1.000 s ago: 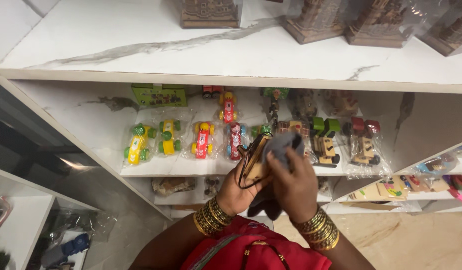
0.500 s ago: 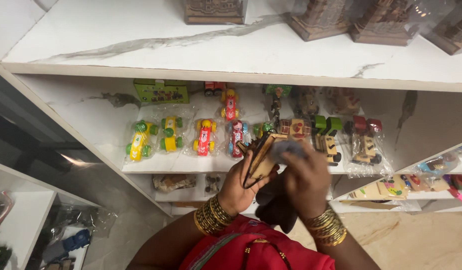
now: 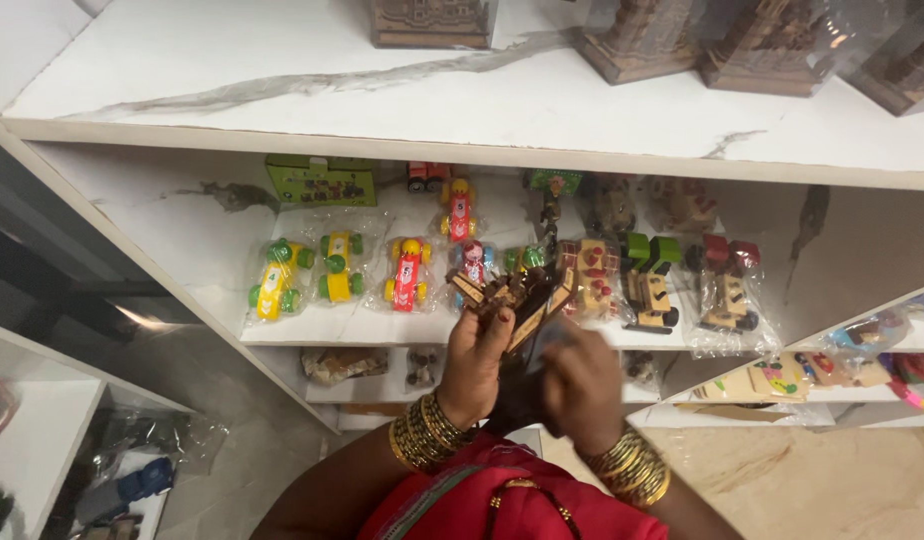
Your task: The person dusts wooden toy cars and carved souvenir models on white display shelves, wiping each item with a gray cloth, lifting items to wipe them and placing them back on the shelf. They work through the shelf items one at a time, also wiping the shelf surface.
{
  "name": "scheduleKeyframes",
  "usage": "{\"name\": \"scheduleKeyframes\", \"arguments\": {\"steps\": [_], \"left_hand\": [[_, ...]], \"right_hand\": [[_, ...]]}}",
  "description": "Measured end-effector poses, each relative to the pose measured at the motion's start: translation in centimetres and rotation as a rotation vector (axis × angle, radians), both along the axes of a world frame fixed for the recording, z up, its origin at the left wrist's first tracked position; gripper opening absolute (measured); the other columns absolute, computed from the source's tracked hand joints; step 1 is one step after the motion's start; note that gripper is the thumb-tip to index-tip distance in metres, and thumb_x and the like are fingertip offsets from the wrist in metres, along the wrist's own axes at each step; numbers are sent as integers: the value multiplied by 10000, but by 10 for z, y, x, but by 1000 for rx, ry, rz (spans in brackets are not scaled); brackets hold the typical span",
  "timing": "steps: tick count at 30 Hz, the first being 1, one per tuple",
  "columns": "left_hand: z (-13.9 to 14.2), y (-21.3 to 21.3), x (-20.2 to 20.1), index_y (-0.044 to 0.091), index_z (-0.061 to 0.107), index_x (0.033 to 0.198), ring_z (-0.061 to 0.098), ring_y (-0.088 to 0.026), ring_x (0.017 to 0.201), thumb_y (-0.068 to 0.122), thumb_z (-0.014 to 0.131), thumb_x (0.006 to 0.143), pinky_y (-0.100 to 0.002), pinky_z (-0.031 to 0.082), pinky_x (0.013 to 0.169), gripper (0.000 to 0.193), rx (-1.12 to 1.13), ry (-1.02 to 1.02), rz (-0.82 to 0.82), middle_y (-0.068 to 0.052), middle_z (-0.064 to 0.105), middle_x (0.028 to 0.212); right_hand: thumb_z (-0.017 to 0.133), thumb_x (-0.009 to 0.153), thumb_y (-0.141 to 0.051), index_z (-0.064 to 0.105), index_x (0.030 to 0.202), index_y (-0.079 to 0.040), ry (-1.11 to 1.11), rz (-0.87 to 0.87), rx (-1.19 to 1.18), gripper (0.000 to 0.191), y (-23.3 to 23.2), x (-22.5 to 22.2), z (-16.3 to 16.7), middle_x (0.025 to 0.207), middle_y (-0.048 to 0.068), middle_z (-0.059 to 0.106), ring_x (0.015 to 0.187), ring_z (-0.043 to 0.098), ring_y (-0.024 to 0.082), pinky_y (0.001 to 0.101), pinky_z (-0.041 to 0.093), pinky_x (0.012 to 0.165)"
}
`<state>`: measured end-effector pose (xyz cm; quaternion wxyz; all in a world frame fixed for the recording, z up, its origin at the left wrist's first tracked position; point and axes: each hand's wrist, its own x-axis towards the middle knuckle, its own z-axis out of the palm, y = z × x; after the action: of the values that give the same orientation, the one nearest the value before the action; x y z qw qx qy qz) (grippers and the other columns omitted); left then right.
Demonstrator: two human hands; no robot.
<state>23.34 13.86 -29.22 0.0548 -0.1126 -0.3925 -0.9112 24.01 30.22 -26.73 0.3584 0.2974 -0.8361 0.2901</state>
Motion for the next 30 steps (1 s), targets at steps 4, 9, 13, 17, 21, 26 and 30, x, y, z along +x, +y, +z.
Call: {"name": "scheduleKeyframes", "arguments": {"steps": [4,9,13,17,21,26,30], "left_hand": [[6,-7,3,-17,530,1315,651,-109,1098,197,669,1038,-287,539,990,376,-201,179,216,-61,681,1222],[15,-6,12,-44,522,1346,671,-133,1107,136,707,1013,-297,545,999,422,-444,221,425,-100,710,1223],[17,1,13,-55,477,1393,685,-132,1105,138,709,996,-300,563,982,498,-368,195,391,-103,708,1222],[18,0,13,-69,490,1395,699,-153,1091,117,725,995,-309,571,968,501,-453,223,485,-126,721,1213],[18,-3,15,-63,476,1406,722,-159,1079,120,744,974,-297,581,952,540,-519,251,513,-125,730,1191],[18,-1,18,-62,482,1409,743,-165,1071,123,787,950,-299,592,937,582,-639,308,554,-128,743,1175],[17,-3,19,-52,484,1418,746,-181,1068,137,812,926,-303,597,938,620,-636,301,546,-134,741,1187]], "right_hand": [[693,784,33,707,1056,-46,-53,89,-108,283,2,9,-7,1206,167,673,1088,674,362,435,534,969],[659,915,45,705,1209,-22,-41,-50,-297,305,18,0,9,1260,209,640,1083,697,337,383,559,919],[672,830,36,712,1196,-40,-8,-95,-135,376,3,5,8,1231,245,649,1022,701,335,381,571,855],[673,833,32,735,1194,-82,-79,-38,-105,383,-13,18,-2,1203,216,678,978,711,304,374,571,814],[677,747,24,767,1141,-109,6,-22,2,426,-11,20,-5,1197,199,684,1036,674,350,421,543,844],[643,801,50,723,1140,-45,79,-113,-112,362,6,7,-4,1295,251,590,1119,660,370,416,546,940],[621,854,69,717,1179,-21,53,-97,-177,351,7,5,-12,1327,252,566,1162,669,377,407,550,992]]}}
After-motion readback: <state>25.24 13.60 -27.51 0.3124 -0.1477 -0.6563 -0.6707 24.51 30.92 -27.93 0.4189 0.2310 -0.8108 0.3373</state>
